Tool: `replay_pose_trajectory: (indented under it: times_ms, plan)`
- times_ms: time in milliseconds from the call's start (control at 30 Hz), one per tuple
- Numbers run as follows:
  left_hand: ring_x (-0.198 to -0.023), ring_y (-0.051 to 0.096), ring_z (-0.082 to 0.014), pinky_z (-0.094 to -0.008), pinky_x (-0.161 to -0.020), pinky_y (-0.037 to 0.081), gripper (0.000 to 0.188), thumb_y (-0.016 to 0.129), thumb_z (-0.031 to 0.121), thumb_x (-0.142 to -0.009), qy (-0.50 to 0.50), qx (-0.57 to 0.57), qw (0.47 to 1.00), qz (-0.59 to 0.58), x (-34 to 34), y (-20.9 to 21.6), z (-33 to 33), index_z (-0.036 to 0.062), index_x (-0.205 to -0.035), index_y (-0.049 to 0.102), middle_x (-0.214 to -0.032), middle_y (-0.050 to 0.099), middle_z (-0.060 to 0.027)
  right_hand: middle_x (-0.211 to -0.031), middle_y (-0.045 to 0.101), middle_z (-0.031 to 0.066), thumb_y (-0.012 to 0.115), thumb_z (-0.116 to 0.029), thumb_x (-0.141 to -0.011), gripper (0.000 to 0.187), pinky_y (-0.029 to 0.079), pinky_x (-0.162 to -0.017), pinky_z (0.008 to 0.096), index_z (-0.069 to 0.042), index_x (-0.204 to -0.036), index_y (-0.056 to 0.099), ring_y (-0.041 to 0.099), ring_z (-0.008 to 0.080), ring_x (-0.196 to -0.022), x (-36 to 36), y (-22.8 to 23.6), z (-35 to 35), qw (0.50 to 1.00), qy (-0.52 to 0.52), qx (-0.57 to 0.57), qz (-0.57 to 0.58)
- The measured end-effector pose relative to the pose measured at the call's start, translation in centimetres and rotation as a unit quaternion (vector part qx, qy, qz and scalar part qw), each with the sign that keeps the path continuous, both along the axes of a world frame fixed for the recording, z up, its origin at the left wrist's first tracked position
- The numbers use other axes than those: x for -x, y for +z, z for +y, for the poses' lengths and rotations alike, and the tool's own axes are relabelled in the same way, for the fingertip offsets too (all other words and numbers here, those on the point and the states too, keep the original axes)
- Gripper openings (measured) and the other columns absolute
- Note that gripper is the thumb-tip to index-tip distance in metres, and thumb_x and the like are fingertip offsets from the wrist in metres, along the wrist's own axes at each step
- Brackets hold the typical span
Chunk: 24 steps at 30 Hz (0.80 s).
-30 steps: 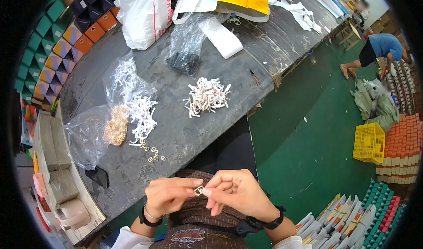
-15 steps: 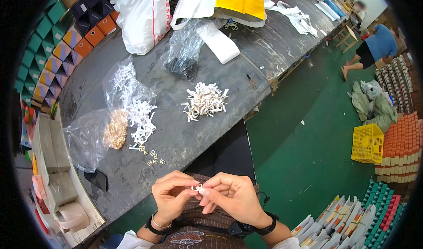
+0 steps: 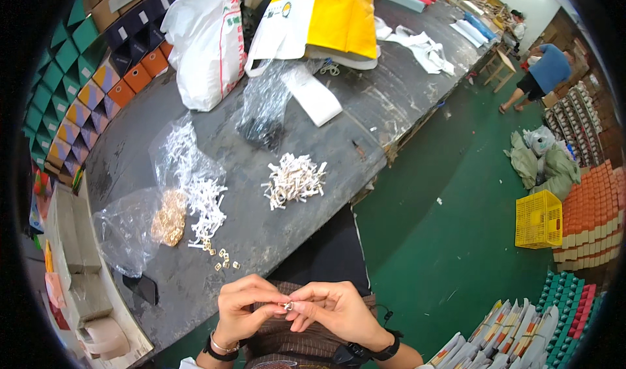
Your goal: Assembling small white plastic shoe components by inserting gold-colored rings.
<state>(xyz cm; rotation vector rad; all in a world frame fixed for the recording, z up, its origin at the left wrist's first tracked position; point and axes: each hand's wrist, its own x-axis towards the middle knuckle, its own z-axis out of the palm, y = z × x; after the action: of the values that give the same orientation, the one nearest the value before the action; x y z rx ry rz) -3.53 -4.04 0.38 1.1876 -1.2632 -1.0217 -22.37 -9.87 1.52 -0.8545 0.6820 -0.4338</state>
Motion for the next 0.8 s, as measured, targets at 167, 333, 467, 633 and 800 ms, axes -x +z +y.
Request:
replay_pose_trajectory:
  times_ms: [167,333,467,633,800]
  plan:
    - [-0.065,0.063,-0.0171,-0.0265,-0.059,0.048,0.015,0.076,0.002,-0.068,0.018,0.038,0.994,-0.105,0.1,0.3,-0.4,0.0026,-0.083,0.075,-0.072,0.067,-0.0084,-0.089,0.068,0.0139,0.056,-0.007,-0.095,0.019,0.057,-0.069,0.0263,0.006,-0.108,0.062,0.067,0.0154,-0.075,0.2,-0.3,0.5,1.0,0.006,-0.021,0.023]
    - [-0.062,0.056,-0.0135,-0.0238,-0.055,0.043,0.009,0.069,-0.007,-0.077,0.03,-0.001,0.996,-0.081,1.1,2.9,0.2,-0.004,-0.085,0.07,-0.075,0.063,-0.0103,-0.082,0.069,0.0128,0.06,-0.011,-0.093,0.017,0.057,-0.06,0.0268,0.003,-0.104,0.062,0.068,0.0167,-0.067,-0.4,-1.2,1.2,0.999,-0.036,0.004,-0.032]
    - [-0.068,0.057,-0.0136,-0.0234,-0.06,0.044,0.014,0.065,-0.009,-0.078,0.004,0.006,0.997,-0.075,0.9,1.8,0.3,-0.004,-0.09,0.069,-0.079,0.062,-0.0107,-0.081,0.069,0.0104,0.063,-0.013,-0.091,0.018,0.056,-0.06,0.0249,0.002,-0.1,0.065,0.067,0.0138,-0.068,-0.5,0.0,1.2,0.998,-0.049,0.019,-0.047]
    - [-0.074,0.058,-0.0163,-0.0261,-0.067,0.046,0.014,0.064,-0.007,-0.078,-0.022,-0.004,0.997,-0.076,1.0,1.8,-0.4,-0.0034,-0.091,0.068,-0.082,0.063,-0.0102,-0.09,0.07,0.012,0.062,-0.012,-0.091,0.018,0.057,-0.064,0.0258,0.003,-0.101,0.062,0.068,0.0158,-0.074,-0.3,-0.3,1.0,0.993,-0.062,0.007,-0.096]
    - [-0.075,0.058,-0.0158,-0.026,-0.067,0.046,0.009,0.063,-0.006,-0.08,-0.027,-0.04,0.998,-0.034,1.3,1.9,-0.7,-0.0049,-0.089,0.066,-0.082,0.063,-0.0104,-0.09,0.069,0.0141,0.06,-0.011,-0.093,0.021,0.057,-0.064,0.0265,0.002,-0.108,0.055,0.069,0.018,-0.074,-0.2,0.5,0.6,0.992,-0.06,0.01,-0.11]
